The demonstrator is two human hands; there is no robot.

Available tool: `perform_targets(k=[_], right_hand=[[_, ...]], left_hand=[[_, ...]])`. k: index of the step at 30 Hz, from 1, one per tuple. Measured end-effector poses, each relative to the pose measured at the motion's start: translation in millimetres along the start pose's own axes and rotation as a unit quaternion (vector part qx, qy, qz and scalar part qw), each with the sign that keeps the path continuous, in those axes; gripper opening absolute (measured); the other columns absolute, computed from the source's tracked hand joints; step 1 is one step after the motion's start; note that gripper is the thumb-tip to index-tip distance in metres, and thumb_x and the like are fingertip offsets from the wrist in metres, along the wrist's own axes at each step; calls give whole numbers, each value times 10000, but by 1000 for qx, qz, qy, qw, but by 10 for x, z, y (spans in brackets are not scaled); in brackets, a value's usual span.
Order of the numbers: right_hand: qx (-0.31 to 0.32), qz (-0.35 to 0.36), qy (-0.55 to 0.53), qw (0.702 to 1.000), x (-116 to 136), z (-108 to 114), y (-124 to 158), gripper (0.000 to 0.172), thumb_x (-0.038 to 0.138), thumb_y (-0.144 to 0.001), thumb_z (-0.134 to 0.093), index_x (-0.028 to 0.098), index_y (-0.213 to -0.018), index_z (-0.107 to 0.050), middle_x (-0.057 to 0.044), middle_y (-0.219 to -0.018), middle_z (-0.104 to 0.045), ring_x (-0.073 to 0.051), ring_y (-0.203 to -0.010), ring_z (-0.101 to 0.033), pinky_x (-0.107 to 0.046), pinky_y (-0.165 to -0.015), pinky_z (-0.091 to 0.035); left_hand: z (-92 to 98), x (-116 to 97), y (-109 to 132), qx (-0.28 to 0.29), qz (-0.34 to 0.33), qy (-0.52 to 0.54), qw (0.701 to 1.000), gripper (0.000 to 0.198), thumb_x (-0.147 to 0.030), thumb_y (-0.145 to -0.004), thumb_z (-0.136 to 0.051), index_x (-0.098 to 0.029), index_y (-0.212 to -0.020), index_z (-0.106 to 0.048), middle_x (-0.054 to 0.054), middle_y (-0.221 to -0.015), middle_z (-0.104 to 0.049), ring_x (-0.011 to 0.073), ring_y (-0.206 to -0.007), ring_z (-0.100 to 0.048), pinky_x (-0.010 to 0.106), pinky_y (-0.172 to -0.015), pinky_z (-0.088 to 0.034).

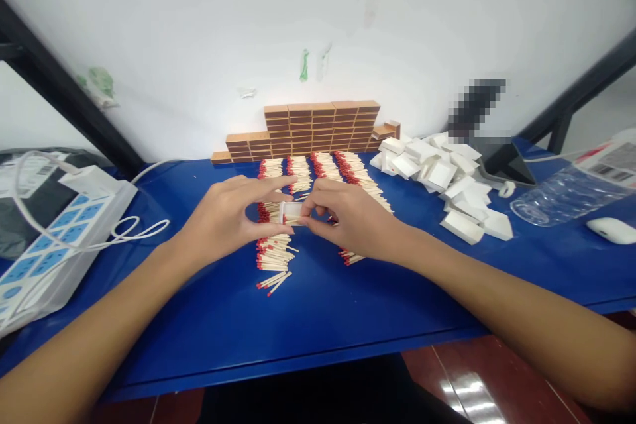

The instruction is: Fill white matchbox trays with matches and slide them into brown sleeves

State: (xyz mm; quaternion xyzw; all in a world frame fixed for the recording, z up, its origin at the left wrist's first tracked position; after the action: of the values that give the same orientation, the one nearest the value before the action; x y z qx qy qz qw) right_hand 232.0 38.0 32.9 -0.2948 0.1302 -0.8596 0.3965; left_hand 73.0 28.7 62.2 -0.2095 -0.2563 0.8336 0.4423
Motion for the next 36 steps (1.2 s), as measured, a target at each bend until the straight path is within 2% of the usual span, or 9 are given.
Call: perform_targets(k=[3, 8, 12, 16, 21, 26, 29, 32, 36], right_hand=[[5, 12, 27, 1000, -10, -32, 12, 31, 175, -967, -694, 160, -945, -710, -15, -882, -595, -129, -728, -547, -261, -660, -399], [-16, 50, 67, 996, 32, -38, 22, 50, 182, -980, -662, 154, -946, -685, -16, -893, -596, -116, -686, -528, -255, -637, -395], [-32, 54, 91, 994, 61, -18, 23, 30, 166, -949, -662, 158, -925, -680, -23, -898, -610, -126, -700, -545, -257, -621, -390], [-44, 60, 94, 993, 88, 10, 29, 82, 203, -992, -638, 159, -945, -691, -40, -917, -628, -137, -724, -561, -264, -635, -396], [-56, 75, 109, 990, 124, 18, 36, 110, 215, -1001, -628, 155, -929, -686, -40, -890, -620, -139, -692, -522, -277, -634, -379], [-70, 68, 108, 989, 131, 126, 19, 118, 190, -1002, -609, 146, -933, -695, -48, -909, -632, -138, -708, -534, -277, -630, -370], [-83, 58, 69, 992, 158, 226, 18, 101, 189, -1000, -639, 151, -939, -710, -34, -880, -622, -133, -706, -520, -275, -642, -382], [-23, 53, -24, 998, 242, 142, 33, 64, 200, -977, -715, 176, -922, -738, -6, -854, -606, -120, -715, -550, -261, -666, -415], [142, 59, -89, 984, 427, -215, 121, 70, 196, -992, -719, 188, -934, -756, 0, -921, -620, -112, -776, -609, -254, -704, -447]], left_hand=[[0, -2, 5, -5, 6, 6, 1000, 701, -426, -849, -894, -284, -1471, -606, 5, -1117, -839, 192, -891, -767, 311, -831, -577], [3, 32, 9, -5, 30, 22, 999, 699, -439, -831, -907, -284, -1453, -627, 2, -1119, -839, 186, -883, -763, 301, -819, -571], [11, 40, 2, -3, 46, 28, 999, 692, -462, -823, -908, -298, -1440, -643, -5, -1123, -838, 193, -894, -773, 304, -825, -575], [29, 37, -8, -5, 63, 38, 997, 662, -492, -837, -889, -310, -1430, -655, -10, -1108, -840, 215, -957, -795, 318, -868, -581], [34, 13, -11, -9, 59, 24, 998, 646, -518, -849, -873, -339, -1431, -654, -28, -1096, -842, 201, -928, -793, 310, -847, -586], [58, 88, -7, -8, 50, 10, 999, 681, -546, -849, -861, -352, -1459, -630, -20, -1126, -836, 219, -978, -799, 334, -867, -597], [106, 198, 2, -20, 42, -24, 999, 631, -550, -882, -828, -330, -1447, -653, 11, -1155, -831, 217, -924, -798, 335, -826, -609], [124, 329, 16, -23, 50, -45, 997, 585, -557, -915, -790, -323, -1437, -666, 25, -1221, -814, 230, -998, -794, 342, -861, -625], [115, 384, 21, -23, 43, -58, 997, 514, -539, -937, -772, -340, -1403, -684, 32, -1287, -791, 242, -1095, -786, 371, -971, -619]])
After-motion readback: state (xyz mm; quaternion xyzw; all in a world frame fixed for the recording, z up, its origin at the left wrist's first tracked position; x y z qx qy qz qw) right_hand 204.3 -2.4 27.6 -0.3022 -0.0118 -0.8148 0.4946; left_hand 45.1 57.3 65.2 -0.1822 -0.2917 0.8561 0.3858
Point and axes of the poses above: each hand's wrist, its own y-axis away from the middle knuckle, its own z-axis out of the back of the hand, x = y × z, the point moved 8 cm from there along -y, towards the middle knuckle
